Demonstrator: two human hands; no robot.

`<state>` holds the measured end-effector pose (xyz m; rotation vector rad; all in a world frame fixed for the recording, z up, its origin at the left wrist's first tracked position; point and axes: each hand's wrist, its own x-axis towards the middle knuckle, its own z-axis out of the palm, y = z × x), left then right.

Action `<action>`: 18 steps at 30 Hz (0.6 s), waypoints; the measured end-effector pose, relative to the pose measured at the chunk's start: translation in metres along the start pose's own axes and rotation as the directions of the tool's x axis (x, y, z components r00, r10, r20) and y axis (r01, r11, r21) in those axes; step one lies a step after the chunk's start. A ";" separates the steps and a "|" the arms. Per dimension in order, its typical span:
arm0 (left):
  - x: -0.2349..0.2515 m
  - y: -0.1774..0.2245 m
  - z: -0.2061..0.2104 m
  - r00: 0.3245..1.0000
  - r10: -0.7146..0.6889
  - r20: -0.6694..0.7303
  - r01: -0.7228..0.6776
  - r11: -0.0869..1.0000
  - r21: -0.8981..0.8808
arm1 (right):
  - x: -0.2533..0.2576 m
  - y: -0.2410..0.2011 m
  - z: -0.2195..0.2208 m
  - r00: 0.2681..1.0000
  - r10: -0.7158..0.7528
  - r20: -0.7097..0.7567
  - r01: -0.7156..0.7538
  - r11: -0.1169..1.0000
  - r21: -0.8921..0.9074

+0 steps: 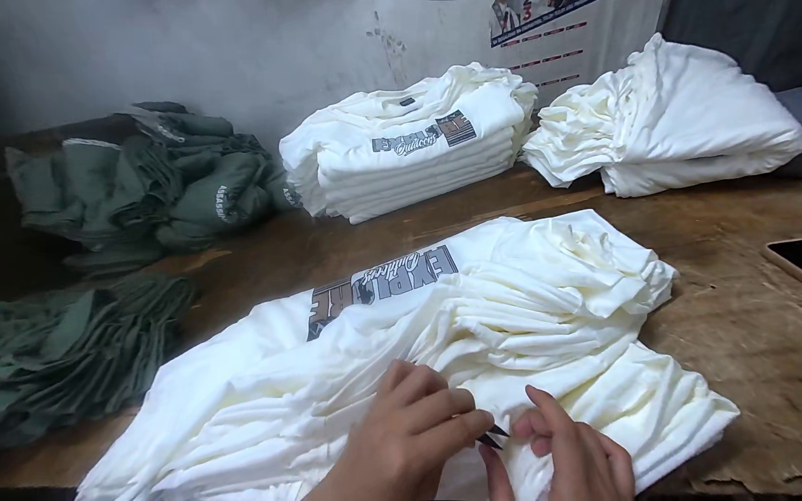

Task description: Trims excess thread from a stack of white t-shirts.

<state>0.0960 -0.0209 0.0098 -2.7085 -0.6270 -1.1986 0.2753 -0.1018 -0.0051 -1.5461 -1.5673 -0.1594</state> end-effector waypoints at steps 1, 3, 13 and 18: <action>0.000 0.000 0.002 1.000 0.006 -0.006 -0.006 1.000 0.007 | 0.000 0.000 0.000 1.000 -0.002 -0.001 0.002 1.000 0.003; 0.002 0.000 0.003 1.000 0.023 -0.011 -0.023 1.000 0.006 | 0.000 0.000 0.001 1.000 -0.005 -0.001 0.005 1.000 0.004; 0.007 -0.004 0.003 0.999 0.041 0.019 -0.041 0.999 -0.036 | 0.001 0.001 0.000 1.000 0.001 0.016 -0.001 1.000 0.003; 0.008 -0.010 -0.003 0.976 -0.160 0.150 0.187 0.965 -0.184 | 0.002 -0.002 -0.001 1.000 -0.004 0.004 0.004 0.999 -0.038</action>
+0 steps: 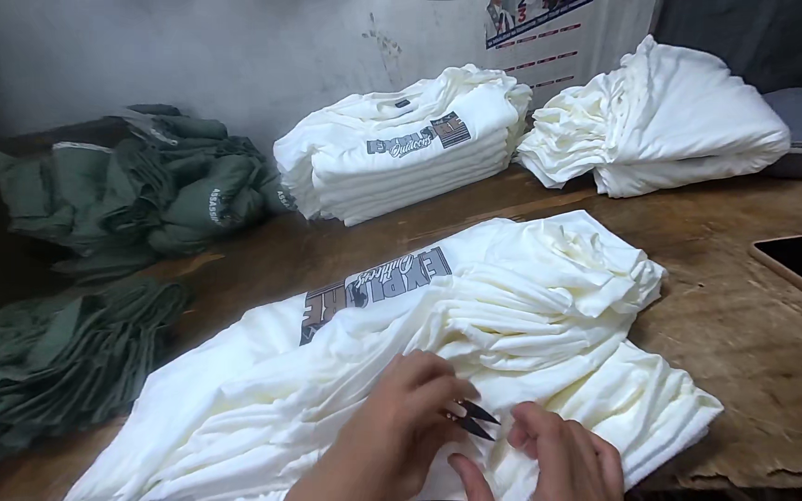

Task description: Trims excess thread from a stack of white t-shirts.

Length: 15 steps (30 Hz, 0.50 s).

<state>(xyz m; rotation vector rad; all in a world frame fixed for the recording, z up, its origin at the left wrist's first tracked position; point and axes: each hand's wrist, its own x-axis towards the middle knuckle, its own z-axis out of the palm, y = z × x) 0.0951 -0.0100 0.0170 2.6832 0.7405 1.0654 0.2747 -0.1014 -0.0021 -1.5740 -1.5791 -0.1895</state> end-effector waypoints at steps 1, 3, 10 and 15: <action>0.000 -0.005 0.000 0.999 -0.031 0.029 0.032 0.998 -0.045 | 0.001 -0.002 0.000 1.000 -0.009 -0.006 0.009 0.999 -0.031; 0.004 -0.016 0.003 0.999 -0.021 0.047 0.030 0.981 -0.190 | 0.005 -0.007 0.003 1.000 -0.030 -0.004 0.030 0.996 -0.088; 0.027 -0.012 0.004 0.976 -0.162 0.145 0.204 0.912 -0.355 | 0.007 0.002 0.003 0.997 -0.081 0.017 0.078 0.990 0.116; 0.017 -0.009 0.000 0.981 -0.196 0.002 0.189 0.944 -0.271 | 0.000 0.022 -0.008 0.994 -0.104 -0.033 0.106 0.994 0.033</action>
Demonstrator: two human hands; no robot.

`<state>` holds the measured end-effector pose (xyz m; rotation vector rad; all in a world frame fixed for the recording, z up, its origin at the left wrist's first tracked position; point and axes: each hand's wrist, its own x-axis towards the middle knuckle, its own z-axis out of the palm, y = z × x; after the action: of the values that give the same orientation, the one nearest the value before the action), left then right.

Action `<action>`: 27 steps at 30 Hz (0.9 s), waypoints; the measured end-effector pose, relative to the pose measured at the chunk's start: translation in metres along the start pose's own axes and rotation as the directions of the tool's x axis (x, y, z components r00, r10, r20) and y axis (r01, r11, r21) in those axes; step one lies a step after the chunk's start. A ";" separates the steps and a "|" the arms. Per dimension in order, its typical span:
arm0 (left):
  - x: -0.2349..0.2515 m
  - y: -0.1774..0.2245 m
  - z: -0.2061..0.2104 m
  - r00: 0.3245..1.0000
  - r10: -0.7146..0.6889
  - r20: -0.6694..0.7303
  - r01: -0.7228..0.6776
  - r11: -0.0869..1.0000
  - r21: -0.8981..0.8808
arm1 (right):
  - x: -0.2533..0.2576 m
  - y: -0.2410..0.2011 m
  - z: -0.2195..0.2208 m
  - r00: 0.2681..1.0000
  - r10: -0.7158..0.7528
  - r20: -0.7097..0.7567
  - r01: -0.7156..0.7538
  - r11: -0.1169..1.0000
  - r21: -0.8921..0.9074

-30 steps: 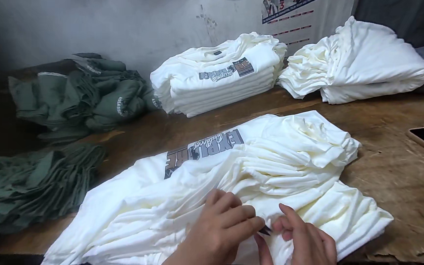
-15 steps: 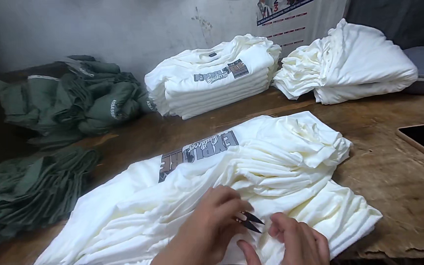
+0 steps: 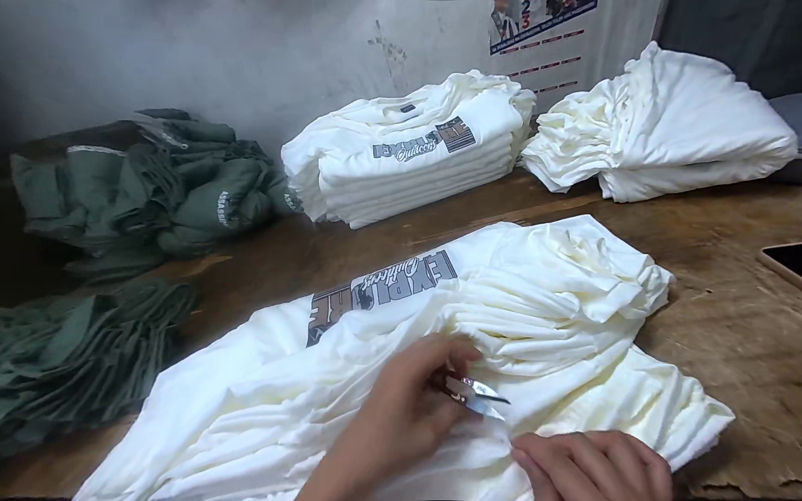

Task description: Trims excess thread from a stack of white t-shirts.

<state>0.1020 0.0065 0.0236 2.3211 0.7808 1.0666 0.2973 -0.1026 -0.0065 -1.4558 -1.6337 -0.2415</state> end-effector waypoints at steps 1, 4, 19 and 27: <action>-0.005 0.001 -0.004 0.998 0.052 -0.026 -0.050 0.996 0.068 | -0.001 -0.001 -0.003 1.000 0.016 0.002 -0.016 1.000 0.025; -0.017 0.005 -0.002 0.976 0.209 -0.053 -0.195 0.960 0.203 | -0.005 -0.005 -0.009 0.999 0.039 0.001 -0.038 0.994 0.102; -0.023 0.022 0.010 0.963 0.258 -0.079 -0.220 0.919 0.328 | -0.006 0.007 -0.011 0.997 -0.078 0.022 0.064 0.921 0.384; 0.007 0.021 -0.004 0.965 -0.231 -0.123 0.255 0.937 0.238 | 0.013 0.014 -0.036 0.843 -0.302 0.445 0.136 0.920 0.366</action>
<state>0.1090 -0.0034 0.0422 2.3095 1.2713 1.0200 0.3284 -0.1137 0.0172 -1.1235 -2.1453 0.2933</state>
